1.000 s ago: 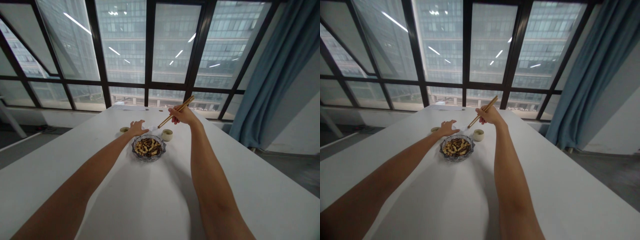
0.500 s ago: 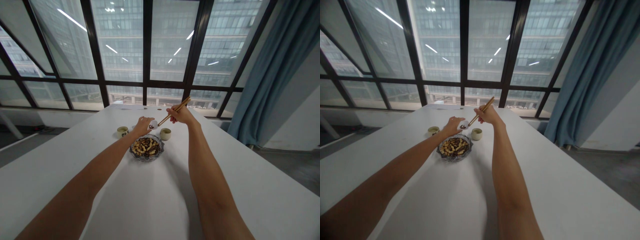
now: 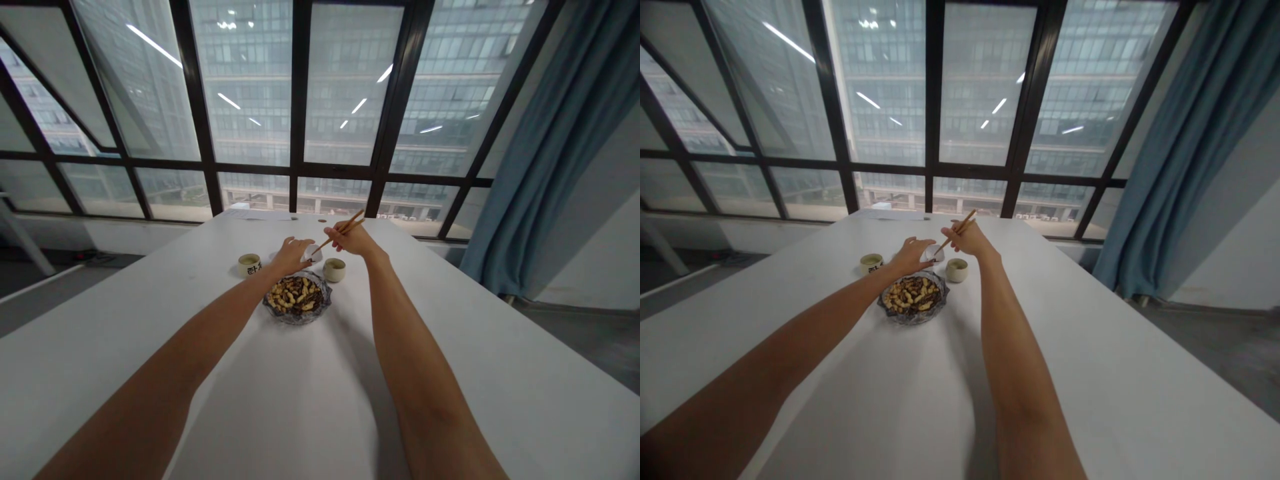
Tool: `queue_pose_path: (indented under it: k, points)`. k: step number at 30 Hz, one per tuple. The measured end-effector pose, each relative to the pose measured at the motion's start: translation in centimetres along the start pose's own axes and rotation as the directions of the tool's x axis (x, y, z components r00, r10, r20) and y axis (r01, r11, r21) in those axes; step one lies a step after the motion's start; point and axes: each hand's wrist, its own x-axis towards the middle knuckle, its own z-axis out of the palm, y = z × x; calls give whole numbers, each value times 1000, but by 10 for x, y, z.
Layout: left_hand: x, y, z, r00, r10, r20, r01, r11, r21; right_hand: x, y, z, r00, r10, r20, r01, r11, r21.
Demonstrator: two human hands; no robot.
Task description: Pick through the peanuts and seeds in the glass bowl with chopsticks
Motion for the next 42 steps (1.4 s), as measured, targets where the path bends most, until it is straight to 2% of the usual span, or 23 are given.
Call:
queue_pose_path:
  k: [3, 5, 9, 11, 13, 16, 17, 19, 23, 27, 31, 34, 42]
  points:
    - [3, -3, 7, 993, -93, 68, 91, 995, 35, -2, -9, -9, 999, -2, -47, 2, 1000, 4]
    - [6, -6, 10, 976, -173, 130, 167, 984, 60, -4, -17, -16, 1000, 1, -30, -1, 1000, 19]
    - [9, -11, 12, 951, -252, 177, 243, 967, 73, -9, -31, -20, 980, 78, 183, -80, 997, 8]
    - [7, -15, 10, 962, -241, 130, 238, 970, 42, -11, -34, -16, 933, 165, 320, -166, 986, -24]
    - [-1, -20, 6, 978, -203, 40, 204, 979, -15, -13, -35, -8, 864, 249, 437, -253, 966, -49]
    - [-25, -31, -2, 985, -138, -107, 124, 984, -129, -13, -31, 7, 756, 326, 567, -367, 929, -44]
    - [-35, -34, -5, 980, -142, -141, 117, 978, -173, -13, -29, 13, 738, 330, 589, -389, 921, -28]
    - [-55, -39, -9, 963, -207, -173, 161, 956, -245, -11, -26, 23, 749, 303, 590, -397, 917, 33]
    - [-90, -42, -8, 928, -339, -156, 267, 894, -359, -6, -21, 34, 845, 238, 479, -345, 927, 149]
    - [-109, -39, 0, 921, -372, -120, 270, 829, -490, -2, -20, 32, 904, 212, 371, -297, 935, 191]
    - [-115, -37, 6, 920, -388, -64, 283, 767, -576, 0, -24, 24, 941, 165, 295, -234, 947, 219]
    - [-115, -36, 8, 930, -365, -32, 269, 740, -617, -1, -28, 19, 937, 153, 313, -221, 956, 194]
    - [-113, -32, 7, 932, -362, 5, 285, 724, -628, -6, -43, 23, 869, 195, 455, -248, 967, 59]
